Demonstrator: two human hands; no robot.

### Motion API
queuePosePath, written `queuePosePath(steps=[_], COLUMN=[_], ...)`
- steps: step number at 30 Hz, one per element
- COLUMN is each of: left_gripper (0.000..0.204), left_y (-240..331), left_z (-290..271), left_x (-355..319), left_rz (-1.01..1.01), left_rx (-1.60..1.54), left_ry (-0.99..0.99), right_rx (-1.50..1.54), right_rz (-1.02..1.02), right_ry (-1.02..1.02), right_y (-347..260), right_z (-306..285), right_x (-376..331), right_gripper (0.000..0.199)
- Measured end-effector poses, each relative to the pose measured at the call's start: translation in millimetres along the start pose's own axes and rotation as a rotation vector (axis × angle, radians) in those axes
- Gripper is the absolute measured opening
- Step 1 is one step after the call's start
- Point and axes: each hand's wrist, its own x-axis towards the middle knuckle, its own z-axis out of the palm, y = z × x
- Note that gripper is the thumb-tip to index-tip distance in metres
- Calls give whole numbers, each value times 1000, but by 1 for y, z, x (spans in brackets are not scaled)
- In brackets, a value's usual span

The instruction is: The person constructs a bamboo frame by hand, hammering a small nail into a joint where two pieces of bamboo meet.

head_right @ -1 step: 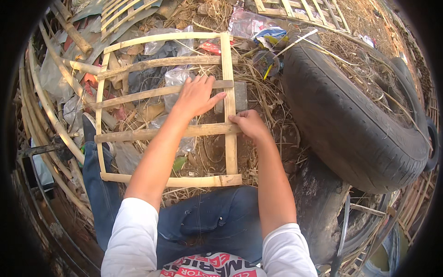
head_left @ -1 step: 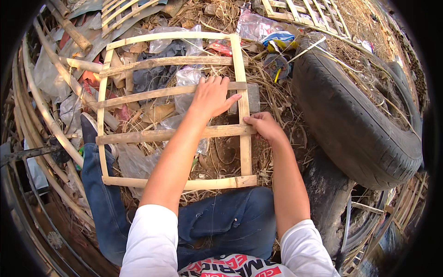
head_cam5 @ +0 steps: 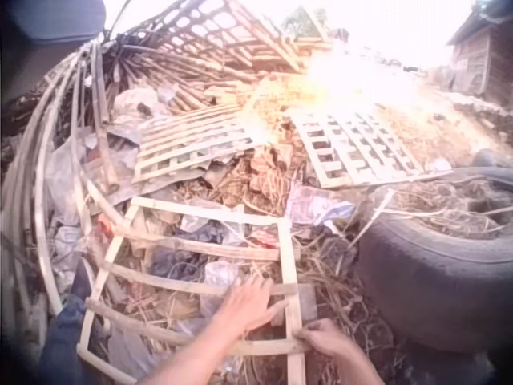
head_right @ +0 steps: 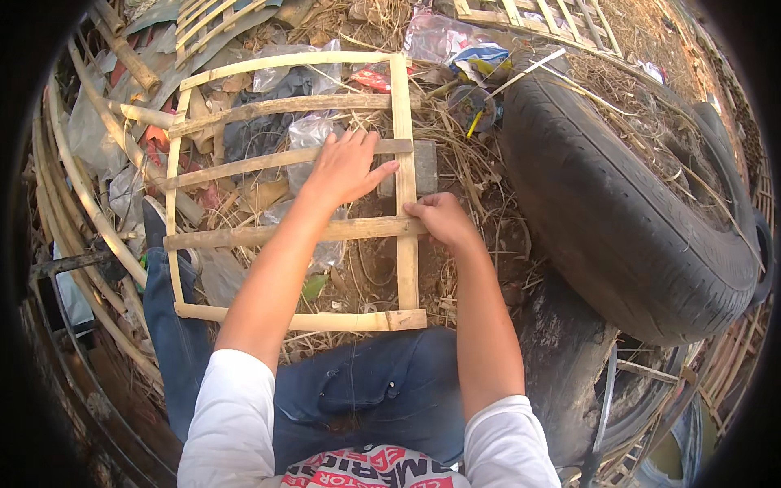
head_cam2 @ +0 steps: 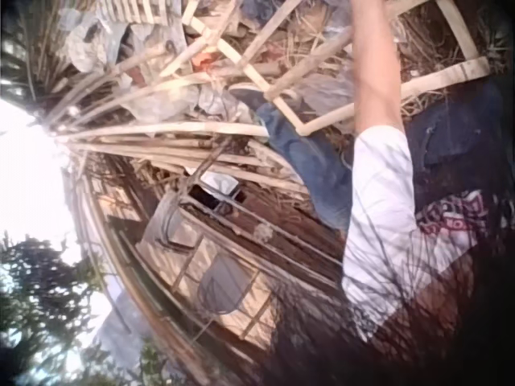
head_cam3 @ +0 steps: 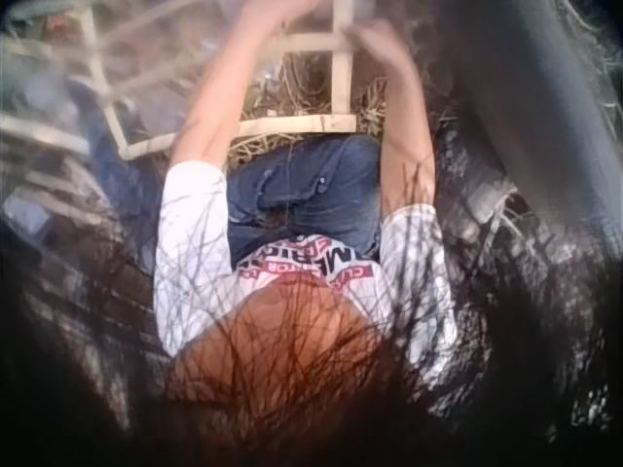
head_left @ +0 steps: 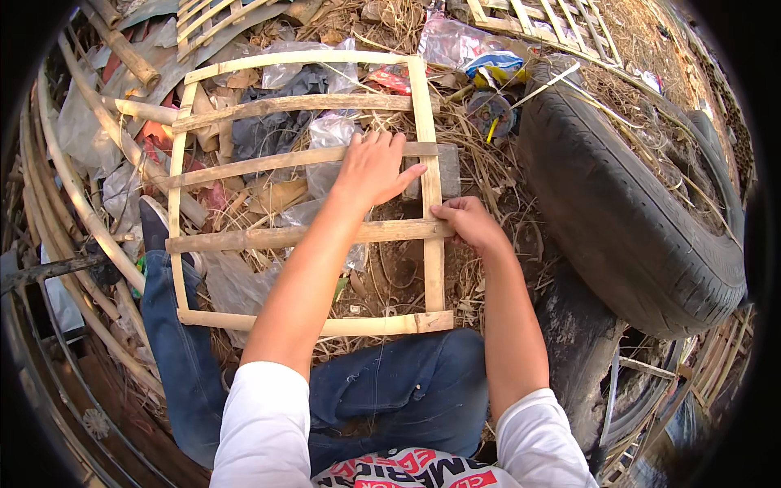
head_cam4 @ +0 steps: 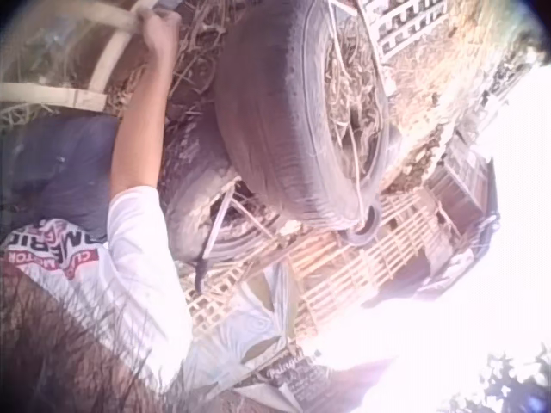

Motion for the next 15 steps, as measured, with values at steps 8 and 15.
queuePosePath(steps=[8, 15], left_gripper=[63, 78], left_y=[10, 13], left_z=[2, -1], left_x=[-10, -5], left_rz=[38, -4], left_rx=[61, 155], left_ry=[50, 15], right_rx=[113, -96], right_rz=[-48, 44], right_ry=[-72, 4], right_y=[15, 1], right_z=[-2, -1], right_x=[3, 5], right_gripper=[27, 35])
